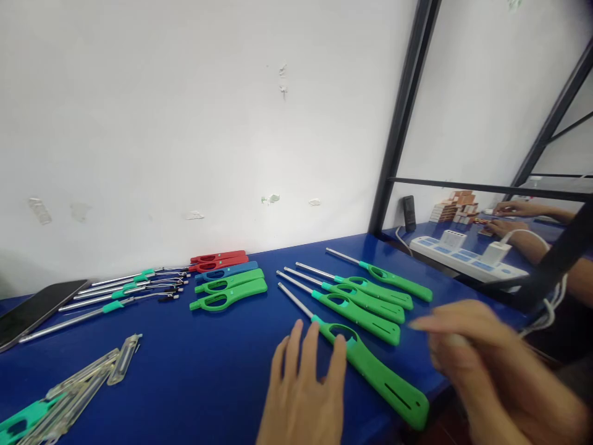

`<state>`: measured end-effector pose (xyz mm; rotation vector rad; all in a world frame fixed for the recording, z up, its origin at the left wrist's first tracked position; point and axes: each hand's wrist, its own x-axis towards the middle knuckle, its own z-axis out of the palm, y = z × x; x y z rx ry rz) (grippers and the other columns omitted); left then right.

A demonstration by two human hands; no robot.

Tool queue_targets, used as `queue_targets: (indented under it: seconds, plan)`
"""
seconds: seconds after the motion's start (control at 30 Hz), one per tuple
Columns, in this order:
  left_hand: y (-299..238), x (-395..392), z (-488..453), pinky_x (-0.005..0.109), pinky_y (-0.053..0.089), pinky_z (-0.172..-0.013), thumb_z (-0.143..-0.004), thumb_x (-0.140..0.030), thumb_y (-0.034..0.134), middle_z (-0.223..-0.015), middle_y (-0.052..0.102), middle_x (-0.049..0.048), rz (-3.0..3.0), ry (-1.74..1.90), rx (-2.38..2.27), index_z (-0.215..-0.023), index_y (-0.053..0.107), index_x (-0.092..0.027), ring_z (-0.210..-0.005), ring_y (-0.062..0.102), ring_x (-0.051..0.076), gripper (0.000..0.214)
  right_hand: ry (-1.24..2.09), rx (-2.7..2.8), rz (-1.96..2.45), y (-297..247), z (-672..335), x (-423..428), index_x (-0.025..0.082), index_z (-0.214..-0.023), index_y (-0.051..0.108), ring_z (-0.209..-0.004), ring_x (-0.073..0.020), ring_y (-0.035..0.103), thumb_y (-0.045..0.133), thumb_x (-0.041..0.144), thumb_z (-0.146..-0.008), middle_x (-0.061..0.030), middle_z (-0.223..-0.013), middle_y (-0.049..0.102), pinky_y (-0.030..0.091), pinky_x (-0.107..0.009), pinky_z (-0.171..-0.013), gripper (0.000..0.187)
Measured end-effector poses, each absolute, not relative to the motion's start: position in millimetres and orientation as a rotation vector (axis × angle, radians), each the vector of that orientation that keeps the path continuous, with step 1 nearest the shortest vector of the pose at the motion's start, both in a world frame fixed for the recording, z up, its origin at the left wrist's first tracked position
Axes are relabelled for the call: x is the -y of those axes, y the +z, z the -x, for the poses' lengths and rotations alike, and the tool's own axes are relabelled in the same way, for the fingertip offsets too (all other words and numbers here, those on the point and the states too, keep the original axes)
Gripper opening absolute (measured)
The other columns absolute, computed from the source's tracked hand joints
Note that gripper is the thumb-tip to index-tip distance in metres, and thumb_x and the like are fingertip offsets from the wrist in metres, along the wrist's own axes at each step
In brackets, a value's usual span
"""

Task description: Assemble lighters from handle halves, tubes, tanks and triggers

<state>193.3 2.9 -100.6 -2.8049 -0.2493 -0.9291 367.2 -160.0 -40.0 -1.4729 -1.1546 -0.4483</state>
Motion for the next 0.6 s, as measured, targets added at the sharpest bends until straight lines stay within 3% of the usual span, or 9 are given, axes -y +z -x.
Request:
queue_targets:
  seconds: [0.07, 0.17, 0.27, 0.37, 0.47, 0.5, 0.6]
  plan:
    - [-104, -15, -167, 0.05, 0.065, -0.1, -0.094, -0.016, 0.063, -0.152, 0.067, 0.0183, 2.777, -0.909, 0.305, -0.159, 0.055, -0.028, -0.139, 0.066, 0.042, 0.066, -0.422, 1.403, 1.64, -35, -360, 147, 0.033, -0.114, 0.075, -0.082, -0.0202, 0.076, 0.068, 0.035, -0.105, -0.0029, -0.098, 0.074, 0.062, -0.027, -0.068, 0.012]
    - [-93, -33, -129, 0.044, 0.066, -0.094, -0.089, -0.012, 0.058, -0.143, 0.073, 0.0143, 2.743, -0.823, 0.394, -0.153, 0.061, -0.031, -0.132, 0.071, 0.038, 0.067, -0.331, 1.644, 1.922, -49, -365, 132, 0.035, -0.12, 0.076, -0.076, -0.021, 0.079, 0.078, 0.034, -0.097, -0.0008, -0.101, 0.075, 0.063, -0.029, -0.064, 0.023]
    - [-66, -46, -98, 0.044, 0.066, -0.09, -0.086, -0.015, 0.056, -0.139, 0.076, 0.013, 2.72, -0.692, 0.411, -0.155, 0.06, -0.032, -0.123, 0.075, 0.036, 0.071, -0.337, 1.714, 2.094, -65, -379, 119, 0.035, -0.121, 0.077, -0.067, -0.0197, 0.078, 0.071, 0.028, -0.1, -0.0012, -0.102, 0.074, 0.06, -0.029, -0.057, 0.023]
    - [-32, -59, -81, 0.047, 0.067, -0.084, -0.094, -0.018, 0.047, -0.127, 0.08, 0.0124, 2.707, -0.578, 0.515, -0.149, 0.066, -0.032, -0.108, 0.081, 0.035, 0.06, -0.368, 1.715, 2.102, -65, -389, 106, 0.033, -0.117, 0.079, -0.065, -0.0201, 0.077, 0.067, 0.025, -0.102, -0.0014, -0.098, 0.072, 0.058, -0.029, -0.054, 0.021]
    - [-2, -78, -83, 0.057, 0.065, -0.08, -0.103, -0.025, 0.041, -0.114, 0.081, 0.0153, 2.757, -0.345, 0.762, -0.131, 0.078, -0.029, -0.097, 0.08, 0.04, 0.046, -0.394, 1.721, 2.088, -59, -388, 96, 0.029, -0.117, 0.08, -0.074, -0.0233, 0.079, 0.062, 0.028, -0.105, -0.0051, -0.103, 0.073, 0.062, -0.033, -0.061, 0.021]
    - [5, -86, -88, 0.06, 0.064, -0.085, -0.104, -0.024, 0.041, -0.117, 0.079, 0.0159, 2.804, -0.259, 0.799, -0.132, 0.077, -0.027, -0.103, 0.078, 0.041, 0.046, -0.4, 1.722, 2.082, -57, -384, 94, 0.028, -0.123, 0.078, -0.08, -0.0246, 0.08, 0.057, 0.028, -0.107, -0.0069, -0.108, 0.073, 0.064, -0.035, -0.067, 0.026]
    - [14, -114, -109, 0.056, 0.061, -0.098, -0.107, -0.024, 0.05, -0.123, 0.075, 0.0144, 2.837, -0.236, 0.786, -0.135, 0.074, -0.023, -0.116, 0.074, 0.037, 0.036, -0.395, 1.8, 1.976, -52, -365, 93, 0.033, -0.151, 0.062, -0.114, -0.026, 0.076, 0.044, 0.008, -0.103, -0.0076, -0.132, 0.073, 0.063, -0.041, -0.096, 0.057]
